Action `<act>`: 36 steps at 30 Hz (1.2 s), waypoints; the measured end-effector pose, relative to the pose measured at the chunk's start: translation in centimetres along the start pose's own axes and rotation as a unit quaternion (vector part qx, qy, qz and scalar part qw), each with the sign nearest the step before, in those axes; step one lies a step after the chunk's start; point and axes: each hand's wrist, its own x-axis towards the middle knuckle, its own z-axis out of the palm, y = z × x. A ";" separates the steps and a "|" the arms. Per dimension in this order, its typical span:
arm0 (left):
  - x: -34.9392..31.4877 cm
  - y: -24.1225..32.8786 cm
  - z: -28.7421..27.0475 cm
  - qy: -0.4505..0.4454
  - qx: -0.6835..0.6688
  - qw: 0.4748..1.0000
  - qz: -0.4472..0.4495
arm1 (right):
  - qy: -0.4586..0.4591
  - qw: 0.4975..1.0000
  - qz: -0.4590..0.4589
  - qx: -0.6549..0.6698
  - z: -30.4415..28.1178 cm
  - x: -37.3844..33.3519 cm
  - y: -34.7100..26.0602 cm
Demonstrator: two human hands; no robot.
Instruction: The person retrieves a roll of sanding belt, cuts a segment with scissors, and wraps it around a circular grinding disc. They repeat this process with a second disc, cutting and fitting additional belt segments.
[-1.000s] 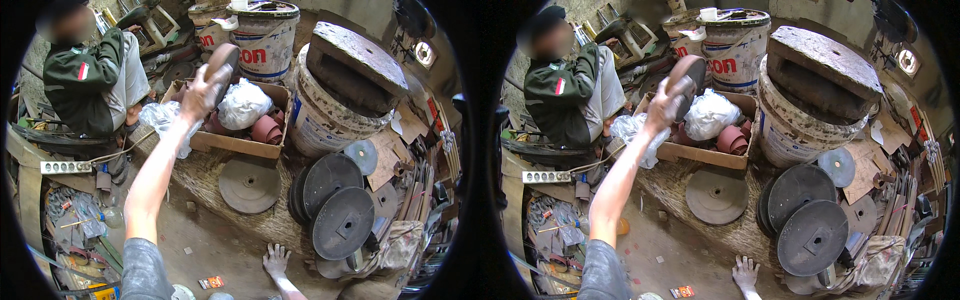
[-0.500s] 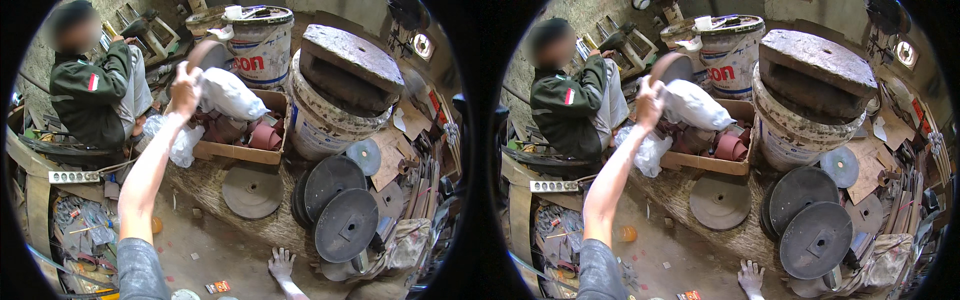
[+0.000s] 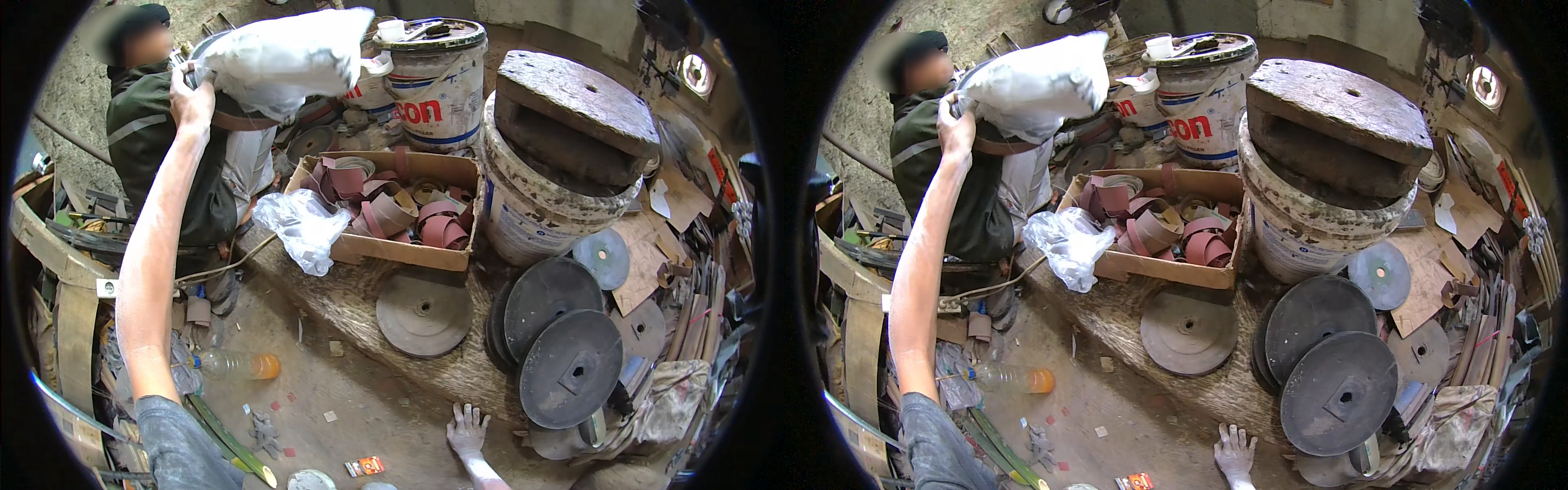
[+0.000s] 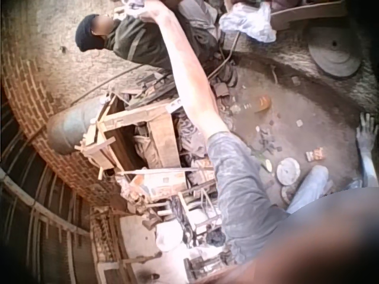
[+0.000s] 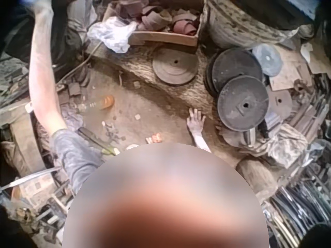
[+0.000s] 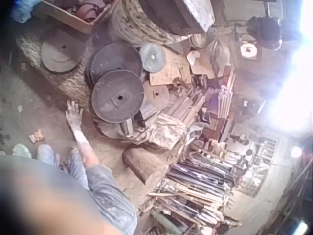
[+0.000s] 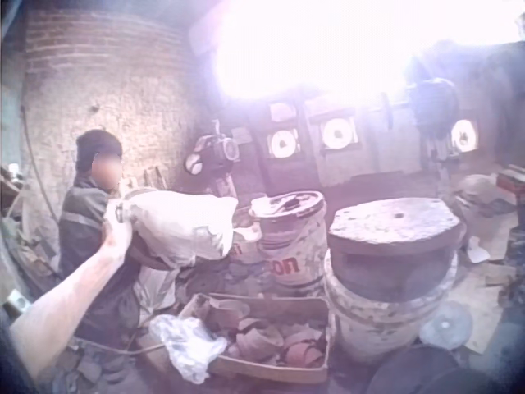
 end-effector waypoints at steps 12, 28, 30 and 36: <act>-20.5 9.9 11.1 -0.085 -0.005 0.963 0.256 | -0.031 0.996 0.026 0.074 -0.1 0.3 -0.2; -26.1 4.4 14.8 -0.318 -0.147 0.936 -0.027 | -0.091 0.989 0.052 0.103 -1.5 0.4 -0.4; -24.7 -0.8 14.3 -0.366 0.078 0.926 -0.052 | -0.085 0.991 0.051 0.095 -1.6 0.4 -0.4; -24.2 -9.5 13.5 -0.413 0.227 0.882 0.026 | -0.017 0.996 0.040 0.075 -0.5 0.0 -0.6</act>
